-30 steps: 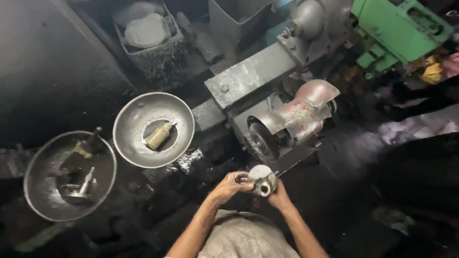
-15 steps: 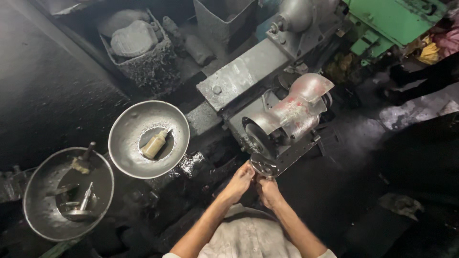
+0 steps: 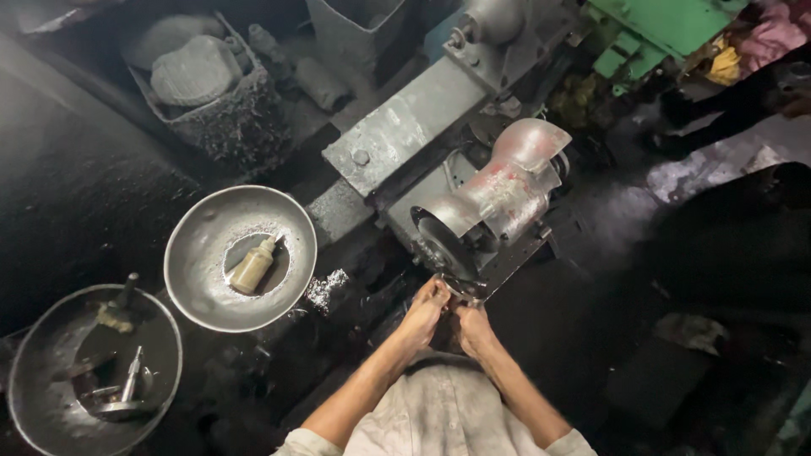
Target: The person holds a small metal part against a rotating grinding wheel to smooth its surface. They repeatedly dip the part into a liquid-filled bowl, likely for cooling or lubrication, and continue grinding different edges. The person handles multiple small metal components one at a time.
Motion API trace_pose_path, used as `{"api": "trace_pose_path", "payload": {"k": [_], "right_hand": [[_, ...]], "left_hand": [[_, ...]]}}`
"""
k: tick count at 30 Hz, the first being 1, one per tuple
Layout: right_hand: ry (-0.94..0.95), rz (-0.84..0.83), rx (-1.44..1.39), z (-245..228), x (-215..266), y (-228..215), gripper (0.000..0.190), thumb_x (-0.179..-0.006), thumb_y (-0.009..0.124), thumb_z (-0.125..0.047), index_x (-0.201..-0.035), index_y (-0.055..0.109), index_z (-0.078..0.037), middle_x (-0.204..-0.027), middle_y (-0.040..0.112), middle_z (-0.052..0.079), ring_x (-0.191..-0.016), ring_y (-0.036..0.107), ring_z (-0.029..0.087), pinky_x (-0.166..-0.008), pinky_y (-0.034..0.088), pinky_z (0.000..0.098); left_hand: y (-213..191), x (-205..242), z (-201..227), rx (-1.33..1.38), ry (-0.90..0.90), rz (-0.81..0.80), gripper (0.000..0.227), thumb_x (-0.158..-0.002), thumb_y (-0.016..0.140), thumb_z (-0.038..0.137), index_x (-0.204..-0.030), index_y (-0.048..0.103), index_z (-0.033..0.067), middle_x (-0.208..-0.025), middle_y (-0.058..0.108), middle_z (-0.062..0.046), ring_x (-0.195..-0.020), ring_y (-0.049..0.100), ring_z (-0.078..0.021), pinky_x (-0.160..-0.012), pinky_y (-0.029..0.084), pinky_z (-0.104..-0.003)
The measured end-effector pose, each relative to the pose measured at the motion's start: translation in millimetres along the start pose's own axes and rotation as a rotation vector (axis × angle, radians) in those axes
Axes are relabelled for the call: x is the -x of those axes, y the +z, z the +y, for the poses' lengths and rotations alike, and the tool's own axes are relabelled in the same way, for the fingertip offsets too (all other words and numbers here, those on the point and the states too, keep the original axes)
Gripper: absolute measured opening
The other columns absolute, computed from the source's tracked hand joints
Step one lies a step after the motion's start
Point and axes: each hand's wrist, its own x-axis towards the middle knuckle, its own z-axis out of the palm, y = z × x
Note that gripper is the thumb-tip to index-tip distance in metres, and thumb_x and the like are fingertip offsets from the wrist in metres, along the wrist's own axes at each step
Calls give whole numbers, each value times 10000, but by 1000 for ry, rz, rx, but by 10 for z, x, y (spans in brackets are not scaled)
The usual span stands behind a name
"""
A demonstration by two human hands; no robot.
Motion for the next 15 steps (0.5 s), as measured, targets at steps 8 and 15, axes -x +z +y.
{"api": "trace_pose_path", "payload": {"k": [8, 15], "right_hand": [[-102, -53, -157, 124, -138, -421, 382, -863, 545, 111, -1194, 674, -27, -1138, 697, 119, -1028, 667, 253, -904, 541, 405], [-732, 11, 1038, 171, 30, -1556, 325, -917, 618, 39, -1234, 675, -3, -1268, 688, 126, -1197, 633, 258, -1018, 495, 374]], "left_hand": [[61, -119, -311, 41, -110, -36, 77, -1060, 582, 182, -1080, 617, 116, -928, 572, 65, -855, 498, -69, -741, 415, -238], [224, -133, -652, 202, -307, -303, 296, -1039, 607, 236, -1308, 608, 113, -1146, 673, 41, -922, 561, -82, -718, 423, -256]]}}
